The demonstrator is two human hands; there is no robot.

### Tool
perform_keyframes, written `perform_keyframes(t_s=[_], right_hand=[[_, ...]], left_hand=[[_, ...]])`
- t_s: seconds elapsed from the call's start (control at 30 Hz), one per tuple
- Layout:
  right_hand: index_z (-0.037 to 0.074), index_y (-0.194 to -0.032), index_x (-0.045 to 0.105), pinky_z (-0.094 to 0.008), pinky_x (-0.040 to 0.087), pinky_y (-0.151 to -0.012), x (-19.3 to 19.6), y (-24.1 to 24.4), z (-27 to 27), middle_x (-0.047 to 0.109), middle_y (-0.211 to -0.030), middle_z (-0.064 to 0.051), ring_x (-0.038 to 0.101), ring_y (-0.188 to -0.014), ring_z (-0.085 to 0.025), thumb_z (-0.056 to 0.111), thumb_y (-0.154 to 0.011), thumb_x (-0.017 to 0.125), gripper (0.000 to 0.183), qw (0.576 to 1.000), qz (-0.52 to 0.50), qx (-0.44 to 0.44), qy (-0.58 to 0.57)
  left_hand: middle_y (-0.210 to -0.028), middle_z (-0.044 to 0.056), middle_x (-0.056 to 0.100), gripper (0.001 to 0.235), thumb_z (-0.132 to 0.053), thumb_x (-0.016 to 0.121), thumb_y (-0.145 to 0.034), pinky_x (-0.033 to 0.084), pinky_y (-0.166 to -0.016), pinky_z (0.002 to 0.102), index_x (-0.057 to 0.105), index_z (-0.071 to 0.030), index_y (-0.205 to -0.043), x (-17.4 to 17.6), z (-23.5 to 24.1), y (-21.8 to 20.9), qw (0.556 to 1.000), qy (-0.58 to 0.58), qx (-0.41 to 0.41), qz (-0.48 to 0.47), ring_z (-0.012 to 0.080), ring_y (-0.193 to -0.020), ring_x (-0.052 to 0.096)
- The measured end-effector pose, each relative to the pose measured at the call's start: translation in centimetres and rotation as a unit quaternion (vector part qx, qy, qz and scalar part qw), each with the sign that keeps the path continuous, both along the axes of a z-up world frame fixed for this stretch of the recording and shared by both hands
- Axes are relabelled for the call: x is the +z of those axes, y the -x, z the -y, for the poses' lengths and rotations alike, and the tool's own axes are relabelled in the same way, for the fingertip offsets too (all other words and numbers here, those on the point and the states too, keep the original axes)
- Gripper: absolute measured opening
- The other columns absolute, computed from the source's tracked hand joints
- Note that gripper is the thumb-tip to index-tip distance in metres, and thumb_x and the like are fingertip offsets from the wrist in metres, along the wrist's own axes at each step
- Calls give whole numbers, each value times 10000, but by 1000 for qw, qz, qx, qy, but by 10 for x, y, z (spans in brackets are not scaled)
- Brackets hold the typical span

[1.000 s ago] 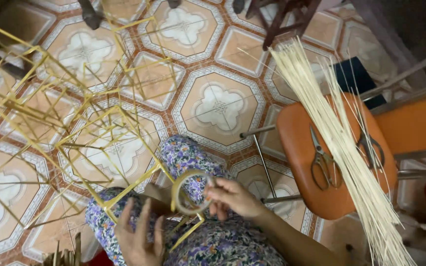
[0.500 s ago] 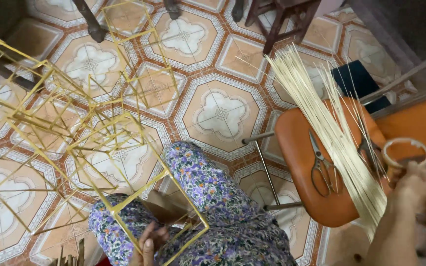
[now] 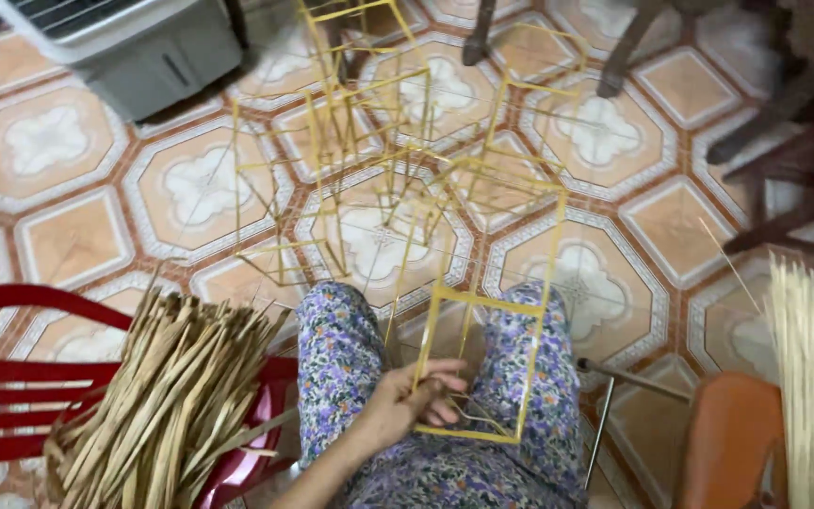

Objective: Assembling and weaving a 3D frame structure using bamboo strips, white splints, and adhesive tape.

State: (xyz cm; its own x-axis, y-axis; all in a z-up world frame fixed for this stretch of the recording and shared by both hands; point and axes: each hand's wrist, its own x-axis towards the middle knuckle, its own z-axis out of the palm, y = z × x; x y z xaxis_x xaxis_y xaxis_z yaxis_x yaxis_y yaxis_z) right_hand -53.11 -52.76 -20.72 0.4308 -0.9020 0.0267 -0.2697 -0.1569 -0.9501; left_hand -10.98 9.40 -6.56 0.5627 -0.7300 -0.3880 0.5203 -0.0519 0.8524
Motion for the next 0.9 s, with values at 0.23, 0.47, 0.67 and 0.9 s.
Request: perform_keyframes(t_s=[0.23, 0.47, 0.67, 0.9], right_hand=[[-125, -1318, 618, -323, 544, -813, 142, -265, -319, 707, -992, -224, 674, -827, -216, 198, -1201, 557, 349, 982, 126, 132, 41], [31, -1348, 598, -327, 563, -937, 161, -338, -443, 779, -1187, -113, 740, -1102, -194, 164, -943, 638, 428, 825, -150, 545, -11], [63, -1341, 580, -273, 521, -703, 132, -349, -442, 776, -1036, -95, 717, -895, -146, 154, -945, 670, 416, 801, -161, 571, -74], [37, -1267, 665, -216, 352, -456, 85, -339, -408, 556, -603, -8, 485, -488, -69, 137, -980, 639, 305, 875, -146, 428, -173]], left_hand=[[-1060, 141, 777, 507, 7, 449, -1021, 601, -702, 284, 607, -170, -1469, 35, 8, -1, 952, -176, -106, 228, 167, -800, 710], [-1455, 66, 519, 388, -22, 488, -1006, 582, -896, 304, 628, -107, -1357, 15, 14, -9, 979, -30, 94, 178, 233, -1161, 637], [-1343, 192, 538, 457, -284, 504, -1077, 488, -1079, 392, 584, -85, -1481, -20, 29, -19, 967, 28, 87, 240, 323, -1260, 566], [-1471, 229, 542, 477, -401, 505, -1162, 413, -1106, 480, 543, -79, -1512, -67, 31, -44, 926, -35, 12, 376, 350, -1361, 484]])
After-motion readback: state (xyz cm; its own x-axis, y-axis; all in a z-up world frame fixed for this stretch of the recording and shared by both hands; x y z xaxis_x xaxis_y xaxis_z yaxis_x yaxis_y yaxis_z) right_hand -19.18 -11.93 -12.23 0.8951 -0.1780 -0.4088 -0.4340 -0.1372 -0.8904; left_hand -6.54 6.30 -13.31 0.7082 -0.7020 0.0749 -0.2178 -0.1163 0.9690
